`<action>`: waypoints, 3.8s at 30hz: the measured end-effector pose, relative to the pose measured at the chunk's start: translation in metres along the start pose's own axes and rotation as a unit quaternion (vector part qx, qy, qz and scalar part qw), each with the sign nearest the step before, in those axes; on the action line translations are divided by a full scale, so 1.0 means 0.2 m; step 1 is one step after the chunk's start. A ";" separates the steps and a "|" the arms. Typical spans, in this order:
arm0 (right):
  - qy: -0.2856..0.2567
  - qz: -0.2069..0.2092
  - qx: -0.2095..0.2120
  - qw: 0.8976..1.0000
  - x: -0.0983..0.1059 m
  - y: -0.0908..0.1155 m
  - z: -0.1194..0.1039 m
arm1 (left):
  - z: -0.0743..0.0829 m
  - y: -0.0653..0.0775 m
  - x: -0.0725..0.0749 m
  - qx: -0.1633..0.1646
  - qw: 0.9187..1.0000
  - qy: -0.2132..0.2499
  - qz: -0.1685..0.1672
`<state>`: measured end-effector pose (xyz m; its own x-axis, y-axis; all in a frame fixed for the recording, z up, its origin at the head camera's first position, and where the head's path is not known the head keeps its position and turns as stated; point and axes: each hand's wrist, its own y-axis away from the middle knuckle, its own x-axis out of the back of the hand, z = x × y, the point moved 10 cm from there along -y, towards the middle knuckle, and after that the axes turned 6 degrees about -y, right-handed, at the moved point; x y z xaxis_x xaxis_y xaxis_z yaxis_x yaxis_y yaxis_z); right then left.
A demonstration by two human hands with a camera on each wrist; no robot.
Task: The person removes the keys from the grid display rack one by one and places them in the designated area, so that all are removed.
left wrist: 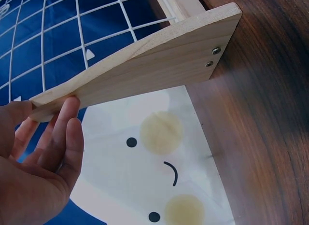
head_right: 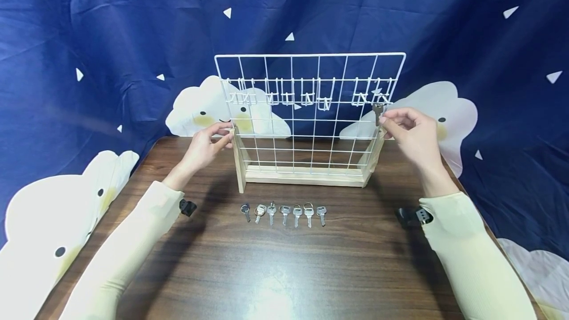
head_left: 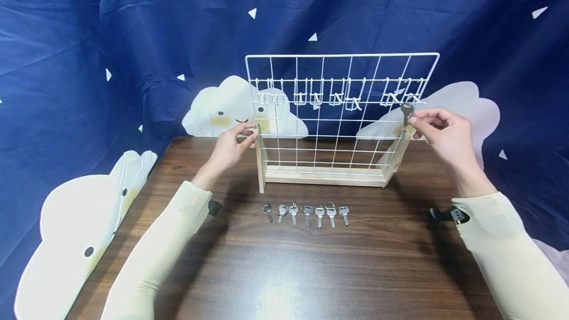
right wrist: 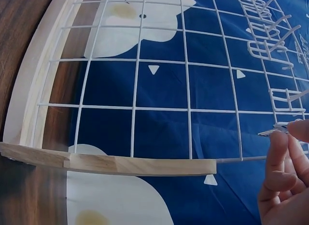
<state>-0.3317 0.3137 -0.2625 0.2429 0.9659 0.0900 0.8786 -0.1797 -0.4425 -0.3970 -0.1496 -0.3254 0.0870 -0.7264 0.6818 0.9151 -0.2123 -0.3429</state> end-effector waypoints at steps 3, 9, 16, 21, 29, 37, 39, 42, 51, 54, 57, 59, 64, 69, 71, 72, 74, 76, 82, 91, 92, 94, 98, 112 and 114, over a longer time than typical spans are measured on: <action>-0.011 0.005 0.003 1.000 0.00 -0.01 0.00 | 0.00 0.00 0.00 0.001 1.000 -0.004 0.002; 0.040 0.027 0.001 0.999 0.01 -0.04 0.01 | 0.00 0.00 0.00 0.001 1.000 -0.006 0.001; 0.046 0.030 -0.004 0.998 0.01 -0.06 0.00 | 0.00 0.00 0.00 0.003 1.000 -0.003 0.000; 0.054 0.026 0.006 0.998 -0.02 -0.06 -0.02 | 0.00 0.00 0.00 0.003 1.000 -0.003 0.000; 0.048 0.026 0.012 0.998 -0.03 -0.07 -0.02 | 0.00 0.00 0.00 0.004 1.000 -0.001 0.000; 0.050 0.022 0.011 0.998 -0.03 -0.07 -0.02 | 0.00 0.00 0.00 0.006 1.000 -0.002 -0.002; 0.046 0.022 0.011 0.999 -0.02 -0.06 -0.03 | 0.00 0.00 0.00 0.006 1.000 -0.003 -0.001; 0.040 0.022 0.012 0.999 -0.01 -0.05 -0.04 | 0.01 0.00 0.00 0.005 1.000 -0.001 -0.002; 0.052 0.026 0.020 0.998 0.03 0.01 -0.07 | 0.02 0.01 0.01 0.001 1.000 -0.012 -0.001; 0.050 0.029 0.019 0.998 0.03 0.02 -0.08 | 0.02 0.01 0.01 0.000 1.000 -0.015 0.003; 0.051 0.031 0.023 0.998 0.04 0.04 -0.10 | 0.02 0.01 0.01 -0.002 1.000 -0.016 0.007; 0.055 0.033 0.027 0.998 0.04 0.04 -0.11 | 0.01 0.01 0.01 -0.001 1.000 -0.013 0.007; 0.026 0.038 0.042 0.998 0.05 0.06 -0.14 | 0.02 0.01 0.01 0.001 1.000 -0.009 0.001; -0.063 0.033 0.057 0.996 0.06 0.07 -0.16 | 0.02 0.00 0.01 0.001 1.000 -0.012 0.001; -0.084 0.034 0.060 0.994 0.07 0.08 -0.16 | 0.01 0.00 0.01 0.001 1.000 -0.010 0.000; -0.089 0.036 0.061 0.993 0.07 0.08 -0.17 | 0.01 0.00 0.01 0.001 1.000 -0.010 0.000; -0.099 0.038 0.063 0.992 0.07 0.09 -0.17 | 0.01 0.00 0.01 0.002 1.000 -0.010 0.000; -0.112 0.041 0.065 0.991 0.08 0.10 -0.18 | 0.01 0.00 0.01 0.003 1.000 -0.010 0.000; -0.133 0.044 0.070 0.988 0.08 0.12 -0.19 | 0.01 0.00 0.01 0.004 1.000 -0.007 -0.002; -0.132 0.021 0.059 0.989 0.05 0.14 -0.19 | 0.01 0.01 0.01 0.005 1.000 -0.007 -0.003; -0.125 0.017 0.055 0.990 0.05 0.14 -0.18 | 0.01 0.01 0.01 0.005 1.000 -0.008 -0.004; -0.101 0.009 0.050 0.994 0.03 0.14 -0.17 | 0.01 0.01 0.00 0.006 1.000 -0.007 -0.003; -0.028 -0.005 0.041 0.999 0.00 0.16 -0.14 | 0.01 0.01 0.01 0.007 1.000 -0.007 -0.003; -0.035 -0.065 -0.045 0.996 -0.12 0.22 0.04 | 0.01 0.01 0.01 0.005 1.000 -0.003 -0.001; -0.005 -0.068 -0.049 0.996 -0.13 0.23 0.05 | 0.01 0.01 0.01 0.006 1.000 -0.002 -0.001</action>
<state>-0.3025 0.2817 -0.2946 0.1146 0.9842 0.1353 0.9391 -0.0629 -0.3379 -0.3945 -0.1500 -0.3242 0.0862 -0.7226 0.6859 0.9198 -0.2069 -0.3335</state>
